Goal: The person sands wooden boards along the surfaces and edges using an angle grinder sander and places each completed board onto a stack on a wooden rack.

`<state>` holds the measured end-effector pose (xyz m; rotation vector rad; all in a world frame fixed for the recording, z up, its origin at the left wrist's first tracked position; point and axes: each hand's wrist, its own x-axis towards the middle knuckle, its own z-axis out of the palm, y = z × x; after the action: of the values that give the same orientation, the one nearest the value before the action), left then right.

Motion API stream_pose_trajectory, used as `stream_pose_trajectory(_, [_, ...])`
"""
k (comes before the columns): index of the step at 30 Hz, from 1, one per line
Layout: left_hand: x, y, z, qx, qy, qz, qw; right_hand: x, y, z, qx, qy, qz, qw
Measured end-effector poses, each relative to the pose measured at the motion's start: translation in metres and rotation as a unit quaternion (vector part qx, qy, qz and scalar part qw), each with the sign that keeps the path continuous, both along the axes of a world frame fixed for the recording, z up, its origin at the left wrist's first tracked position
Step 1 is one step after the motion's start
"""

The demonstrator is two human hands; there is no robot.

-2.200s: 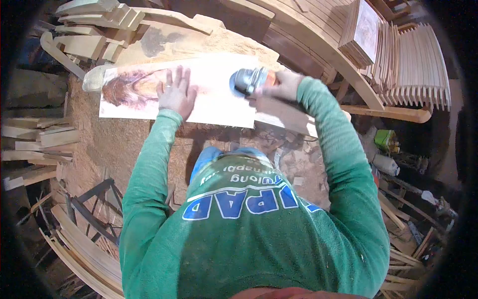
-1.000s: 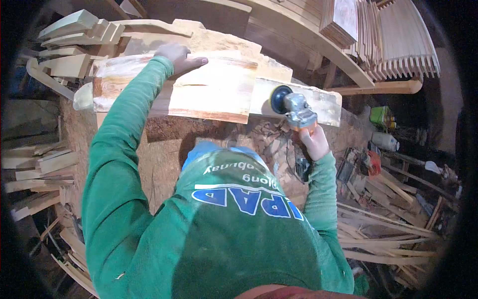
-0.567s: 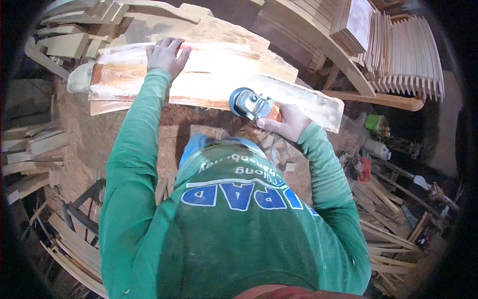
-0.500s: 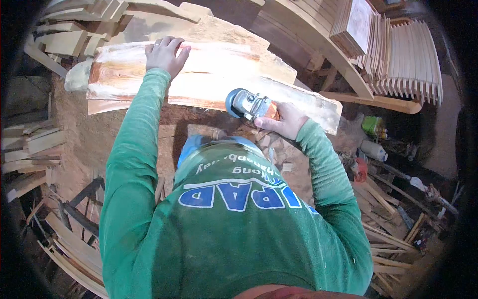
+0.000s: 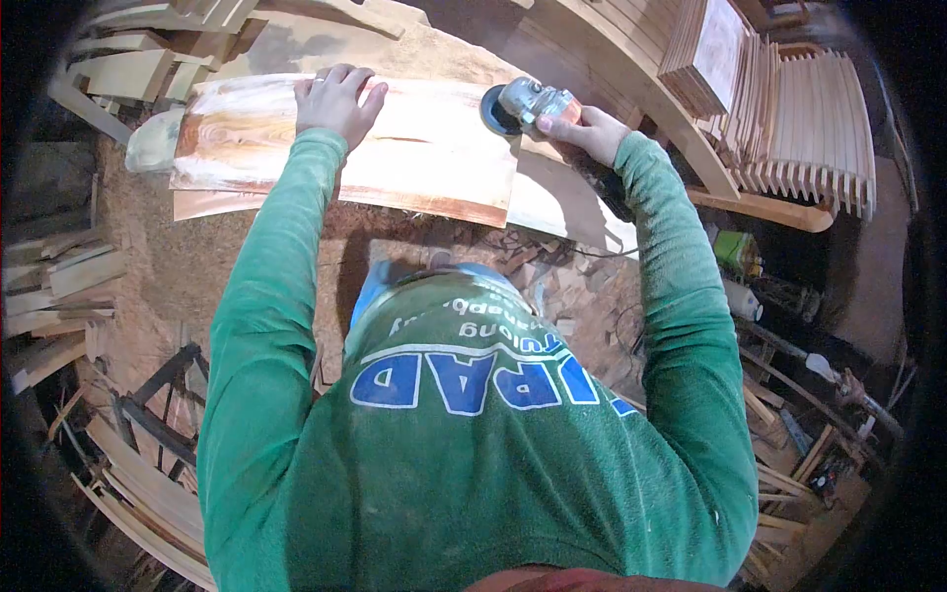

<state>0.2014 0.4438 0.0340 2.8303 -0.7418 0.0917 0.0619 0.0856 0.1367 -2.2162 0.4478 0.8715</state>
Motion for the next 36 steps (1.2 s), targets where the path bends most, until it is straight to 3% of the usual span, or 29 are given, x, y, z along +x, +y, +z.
stream_pose_trajectory(4, [0.0,0.0,-0.003,0.01,-0.018,-0.002,1.0,-0.042,0.024,-0.013,0.071,-0.096,0.013,0.993])
stream_pose_trajectory(6, [0.0,0.0,-0.004,0.012,-0.01,0.003,1.0,-0.062,0.026,-0.011,0.026,-0.013,0.009,1.0])
stream_pose_trajectory(9, [0.0,0.0,-0.006,0.015,-0.01,0.005,1.0,-0.087,0.06,0.028,0.079,-0.044,0.003,0.996])
stream_pose_trajectory(11, [-0.001,0.0,-0.008,0.016,-0.012,0.008,1.0,-0.103,0.067,0.011,0.069,0.024,0.004,0.997])
stream_pose_trajectory(15, [0.001,0.0,-0.001,0.023,0.005,0.007,1.0,-0.116,0.095,0.016,0.097,-0.081,0.034,0.991])
stream_pose_trajectory(18, [-0.001,-0.001,-0.001,0.022,0.002,0.009,1.0,-0.109,0.099,0.019,0.05,-0.147,0.104,0.983])
stream_pose_trajectory(21, [0.001,0.0,-0.002,0.022,0.018,0.005,1.0,-0.074,0.087,0.038,0.079,-0.045,0.031,0.995])
stream_pose_trajectory(22, [0.001,0.0,0.0,0.02,0.018,0.006,1.0,-0.071,0.064,0.005,0.09,-0.025,0.002,0.996])
stream_pose_trajectory(23, [0.0,-0.001,0.001,0.019,0.017,0.006,1.0,-0.057,0.045,-0.01,0.009,0.012,0.009,1.0])
stream_pose_trajectory(25, [0.0,-0.001,0.002,0.018,0.018,0.008,1.0,-0.029,0.038,-0.001,0.04,-0.047,-0.024,0.998])
stream_pose_trajectory(27, [0.0,-0.001,0.003,0.019,0.02,0.011,1.0,-0.005,0.033,0.013,-0.014,0.008,-0.056,0.998])
stream_pose_trajectory(31, [-0.001,-0.001,0.006,0.029,0.023,0.008,0.999,-0.024,0.035,-0.003,0.07,-0.032,-0.102,0.992])
stream_pose_trajectory(32, [-0.001,-0.001,0.006,0.029,0.025,0.006,0.999,-0.04,0.039,-0.009,0.112,-0.108,-0.047,0.987])
stream_pose_trajectory(33, [-0.001,-0.001,0.006,0.028,0.028,0.007,0.999,-0.05,0.055,0.015,0.076,0.002,-0.016,0.997])
stream_pose_trajectory(35, [0.0,-0.002,0.007,0.029,0.033,0.007,0.999,-0.079,0.082,0.037,0.116,-0.121,0.066,0.984])
stream_pose_trajectory(36, [0.0,-0.002,0.007,0.031,0.036,0.008,0.999,-0.091,0.085,0.03,0.075,-0.101,0.092,0.988])
